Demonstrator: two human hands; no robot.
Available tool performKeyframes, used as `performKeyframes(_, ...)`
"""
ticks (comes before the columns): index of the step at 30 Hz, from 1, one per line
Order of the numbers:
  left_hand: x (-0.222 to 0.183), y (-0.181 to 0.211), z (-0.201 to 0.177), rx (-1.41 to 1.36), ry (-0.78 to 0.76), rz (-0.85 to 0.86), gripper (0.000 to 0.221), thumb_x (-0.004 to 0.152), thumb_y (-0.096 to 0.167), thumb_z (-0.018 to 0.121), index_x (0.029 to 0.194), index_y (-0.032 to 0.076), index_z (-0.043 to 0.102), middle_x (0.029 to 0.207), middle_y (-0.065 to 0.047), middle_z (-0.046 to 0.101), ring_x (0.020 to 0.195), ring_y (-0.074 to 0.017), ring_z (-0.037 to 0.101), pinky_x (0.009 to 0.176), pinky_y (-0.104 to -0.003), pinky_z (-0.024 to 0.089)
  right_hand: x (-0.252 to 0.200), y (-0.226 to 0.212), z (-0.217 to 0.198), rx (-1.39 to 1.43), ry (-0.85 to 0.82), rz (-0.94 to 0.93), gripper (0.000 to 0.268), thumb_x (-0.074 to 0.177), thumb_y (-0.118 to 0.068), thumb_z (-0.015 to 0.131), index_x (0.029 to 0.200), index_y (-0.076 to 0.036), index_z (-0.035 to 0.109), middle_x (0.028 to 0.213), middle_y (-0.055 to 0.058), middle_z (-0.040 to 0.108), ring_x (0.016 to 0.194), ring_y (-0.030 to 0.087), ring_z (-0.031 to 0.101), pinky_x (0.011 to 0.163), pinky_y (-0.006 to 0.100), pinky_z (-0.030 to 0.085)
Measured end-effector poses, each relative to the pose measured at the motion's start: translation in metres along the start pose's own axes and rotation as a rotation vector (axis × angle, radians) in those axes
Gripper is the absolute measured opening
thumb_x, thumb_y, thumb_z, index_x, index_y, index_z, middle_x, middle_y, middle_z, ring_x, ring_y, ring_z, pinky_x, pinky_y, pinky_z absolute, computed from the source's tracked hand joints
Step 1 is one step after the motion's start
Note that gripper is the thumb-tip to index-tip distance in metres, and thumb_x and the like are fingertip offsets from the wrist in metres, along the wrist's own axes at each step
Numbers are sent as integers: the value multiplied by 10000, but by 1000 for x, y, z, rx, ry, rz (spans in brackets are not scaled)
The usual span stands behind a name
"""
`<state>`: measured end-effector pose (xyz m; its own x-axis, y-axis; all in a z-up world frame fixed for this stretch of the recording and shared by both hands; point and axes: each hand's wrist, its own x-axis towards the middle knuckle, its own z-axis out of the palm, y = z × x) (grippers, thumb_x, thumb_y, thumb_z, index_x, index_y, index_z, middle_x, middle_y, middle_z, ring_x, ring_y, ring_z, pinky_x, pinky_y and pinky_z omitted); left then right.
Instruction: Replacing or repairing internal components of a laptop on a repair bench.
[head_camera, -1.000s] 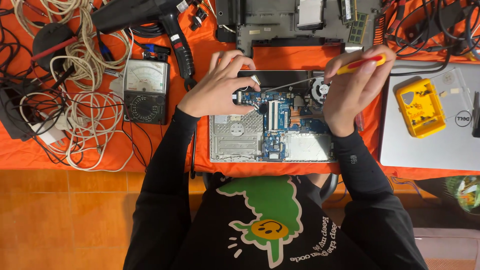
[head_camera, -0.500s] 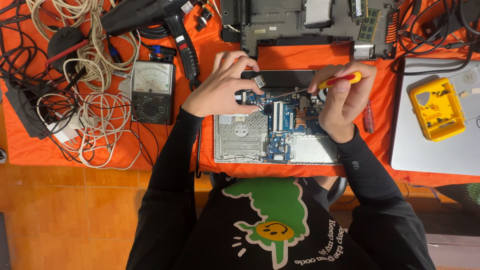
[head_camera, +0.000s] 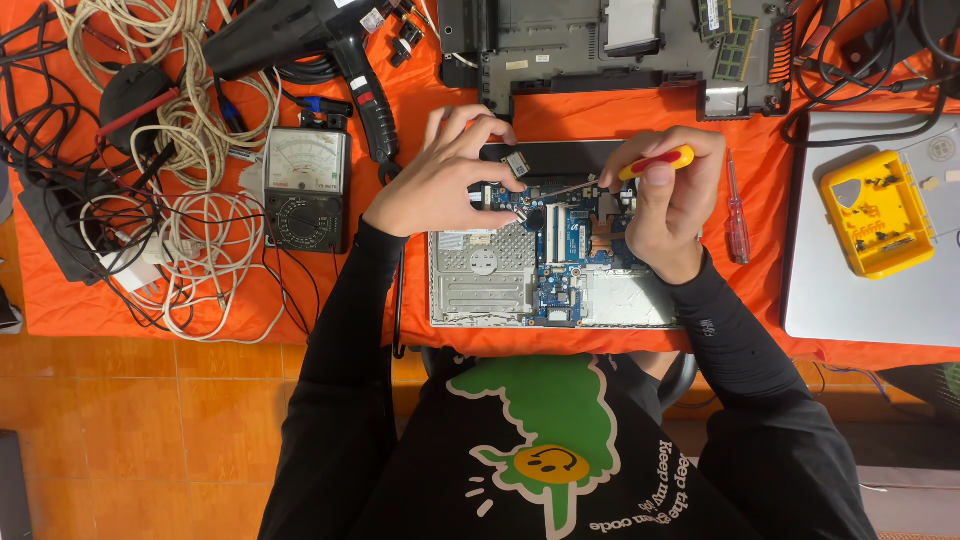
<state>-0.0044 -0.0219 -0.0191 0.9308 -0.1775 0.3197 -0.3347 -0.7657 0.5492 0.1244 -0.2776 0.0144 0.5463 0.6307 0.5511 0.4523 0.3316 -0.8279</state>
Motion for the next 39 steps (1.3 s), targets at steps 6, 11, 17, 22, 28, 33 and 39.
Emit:
performKeyframes(6,0,-1,0,5,-1,0,313,748,435,908,959,220,823,1359,-58,545,1407,-335,305,1143,-527,194,-2,1,-1,-4,-19,6,219,1211,-251,440,1265,-69,332,931,172,603,788,179,614,733,274,496)
performKeyframes(11,0,0,0,5,-6,-8,309,744,433,904,953,220,823,1354,-64,545,1401,-341,304,1139,-530,200,-1,3,-1,-8,-31,-3,227,1202,-256,448,1254,-68,333,939,164,591,787,182,625,721,273,502)
performKeyframes(17,0,1,-1,4,-11,-11,314,756,440,903,960,216,821,1355,-62,547,1404,-335,313,1139,-527,209,-1,2,0,-13,-40,-11,245,1199,-276,448,1254,-66,336,942,160,590,786,183,631,735,276,509)
performKeyframes(22,-1,-1,1,3,1,-11,315,757,440,899,963,216,818,1359,-61,547,1398,-353,306,1142,-519,216,0,2,0,-20,-45,-19,250,1199,-283,450,1254,-67,338,941,159,590,789,188,634,748,282,512)
performKeyframes(28,0,-1,2,17,4,-4,306,764,439,901,959,217,820,1360,-62,549,1397,-352,306,1137,-526,221,0,4,1,-1,-45,-20,247,1193,-278,449,1251,-64,341,944,163,588,780,185,634,714,276,511)
performKeyframes(33,-1,-2,2,26,5,5,308,772,437,897,972,216,818,1366,-54,554,1406,-347,309,1141,-522,224,0,6,0,3,-48,-14,242,1198,-275,447,1257,-65,342,951,166,600,790,186,636,727,284,516)
performKeyframes(39,0,-1,1,15,-8,-1,313,767,437,898,977,219,819,1362,-46,556,1407,-336,316,1140,-521,214,-2,5,0,8,-31,3,249,1199,-279,456,1261,-68,339,968,163,594,812,188,639,738,283,513)
